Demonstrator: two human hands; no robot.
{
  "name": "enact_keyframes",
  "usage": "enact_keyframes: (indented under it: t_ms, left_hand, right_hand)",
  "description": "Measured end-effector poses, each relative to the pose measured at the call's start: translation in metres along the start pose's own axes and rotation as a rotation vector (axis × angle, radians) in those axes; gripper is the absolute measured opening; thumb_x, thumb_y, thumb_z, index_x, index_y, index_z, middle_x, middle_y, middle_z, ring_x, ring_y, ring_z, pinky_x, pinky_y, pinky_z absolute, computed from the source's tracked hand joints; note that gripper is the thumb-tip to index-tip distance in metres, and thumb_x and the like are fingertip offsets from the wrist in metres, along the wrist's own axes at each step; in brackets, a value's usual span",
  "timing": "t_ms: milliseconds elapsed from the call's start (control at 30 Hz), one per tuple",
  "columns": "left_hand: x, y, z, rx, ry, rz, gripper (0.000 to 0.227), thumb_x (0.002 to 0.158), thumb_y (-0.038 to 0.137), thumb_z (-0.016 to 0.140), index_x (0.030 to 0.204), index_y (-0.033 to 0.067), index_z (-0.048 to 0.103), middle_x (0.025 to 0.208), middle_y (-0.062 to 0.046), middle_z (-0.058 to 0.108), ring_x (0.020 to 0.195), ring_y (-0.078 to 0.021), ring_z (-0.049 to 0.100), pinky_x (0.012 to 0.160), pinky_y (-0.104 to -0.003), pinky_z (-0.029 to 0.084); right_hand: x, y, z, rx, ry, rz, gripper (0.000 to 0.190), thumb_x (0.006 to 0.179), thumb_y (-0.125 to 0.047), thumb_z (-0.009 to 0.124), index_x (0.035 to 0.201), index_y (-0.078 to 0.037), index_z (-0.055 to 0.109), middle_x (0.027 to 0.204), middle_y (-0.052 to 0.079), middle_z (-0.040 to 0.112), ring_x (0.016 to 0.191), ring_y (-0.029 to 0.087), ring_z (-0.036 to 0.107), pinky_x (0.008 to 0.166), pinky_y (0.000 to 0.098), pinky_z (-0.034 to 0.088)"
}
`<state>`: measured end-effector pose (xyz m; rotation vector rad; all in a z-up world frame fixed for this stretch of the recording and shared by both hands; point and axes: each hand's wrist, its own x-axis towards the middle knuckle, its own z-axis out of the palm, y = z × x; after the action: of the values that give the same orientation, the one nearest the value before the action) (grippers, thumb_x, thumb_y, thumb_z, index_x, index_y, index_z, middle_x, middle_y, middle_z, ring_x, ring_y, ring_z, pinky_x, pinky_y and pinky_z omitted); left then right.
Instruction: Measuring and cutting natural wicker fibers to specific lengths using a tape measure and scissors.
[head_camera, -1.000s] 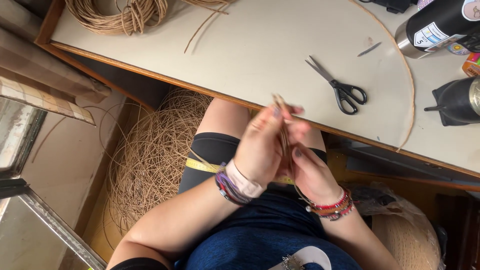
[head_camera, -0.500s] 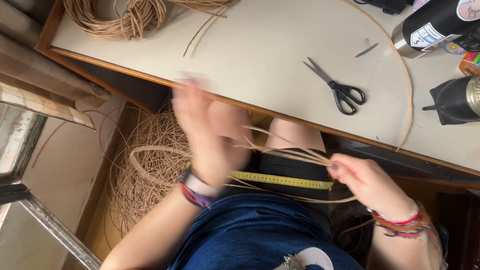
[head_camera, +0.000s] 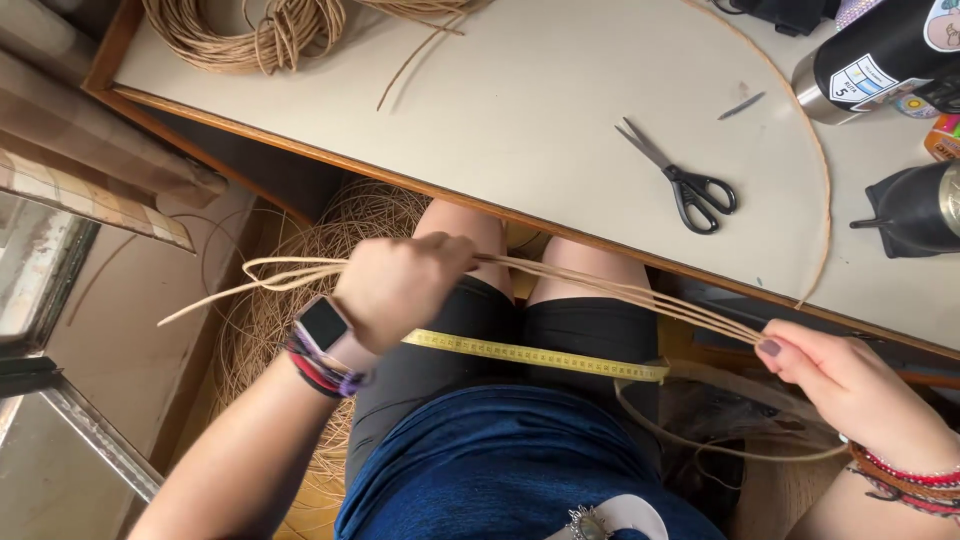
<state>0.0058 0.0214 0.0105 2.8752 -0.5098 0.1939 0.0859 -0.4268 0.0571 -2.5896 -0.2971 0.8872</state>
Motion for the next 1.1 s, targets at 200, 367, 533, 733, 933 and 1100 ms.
enact_keyframes:
  t_ms: [200, 367, 533, 733, 933, 1100]
  left_hand:
    - [0.007, 0.084, 0.029, 0.648, 0.413, -0.016, 0.079, 0.104, 0.082, 0.027, 0.138, 0.0175, 0.057, 0.076, 0.005, 0.050, 0.044, -0.0066, 0.032, 0.038, -0.029, 0.022]
    - [0.017, 0.101, 0.021, -0.377, -0.147, -0.037, 0.017, 0.097, 0.032, 0.051, 0.102, 0.0264, 0.066, 0.065, -0.001, 0.069, 0.048, -0.0284, 0.069, 0.037, -0.047, 0.047]
    - [0.016, -0.013, 0.025, -0.030, -0.191, -0.165, 0.008, 0.094, 0.019, 0.052, 0.093, 0.0195, 0.060, 0.065, -0.001, 0.066, 0.050, -0.0288, 0.068, 0.038, -0.046, 0.048]
    - [-0.020, 0.002, 0.038, 0.152, 0.021, -0.043, 0.019, 0.096, 0.028, 0.056, 0.110, 0.0211, 0.068, 0.105, -0.003, 0.065, 0.071, -0.0217, 0.069, 0.079, -0.039, 0.056]
    - [-0.015, 0.038, 0.029, 0.128, 0.135, -0.065, 0.010, 0.093, 0.029, 0.058, 0.088, 0.0283, 0.066, 0.074, 0.004, 0.061, 0.054, -0.0225, 0.065, 0.056, -0.039, 0.051]
    - [-0.019, 0.040, 0.031, 0.103, 0.213, -0.079, 0.023, 0.091, 0.030, 0.060, 0.069, 0.0342, 0.065, 0.048, 0.010, 0.058, 0.040, -0.0231, 0.061, 0.038, -0.039, 0.048]
  right_hand:
    - [0.027, -0.056, 0.052, -0.224, -0.042, -0.266, 0.023, 0.096, -0.034, 0.052, 0.104, -0.026, 0.072, 0.086, -0.008, 0.084, 0.074, 0.017, 0.078, 0.071, 0.0345, 0.053]
    - [0.028, -0.098, 0.051, -0.133, -0.039, -0.518, 0.013, 0.098, -0.024, 0.055, 0.092, -0.017, 0.064, 0.074, -0.004, 0.078, 0.068, 0.018, 0.077, 0.065, 0.0353, 0.051]
    - [0.016, -0.044, 0.024, -0.097, -0.006, -0.259, 0.025, 0.103, -0.024, 0.048, 0.085, -0.014, 0.062, 0.074, -0.003, 0.071, 0.069, 0.014, 0.066, 0.076, 0.0226, 0.048]
    - [0.042, -0.072, 0.078, -0.215, 0.049, -0.375, 0.016, 0.096, -0.024, 0.057, 0.104, -0.016, 0.068, 0.090, 0.006, 0.082, 0.091, 0.028, 0.079, 0.077, 0.0435, 0.060]
    - [0.046, -0.100, 0.076, -0.175, -0.051, -0.463, 0.019, 0.093, -0.015, 0.058, 0.103, -0.012, 0.075, 0.083, 0.011, 0.081, 0.084, 0.032, 0.079, 0.074, 0.0428, 0.064]
    - [0.047, -0.078, 0.053, -0.053, -0.102, -0.352, 0.022, 0.097, -0.016, 0.051, 0.101, -0.011, 0.072, 0.084, 0.013, 0.081, 0.085, 0.034, 0.081, 0.074, 0.0470, 0.064]
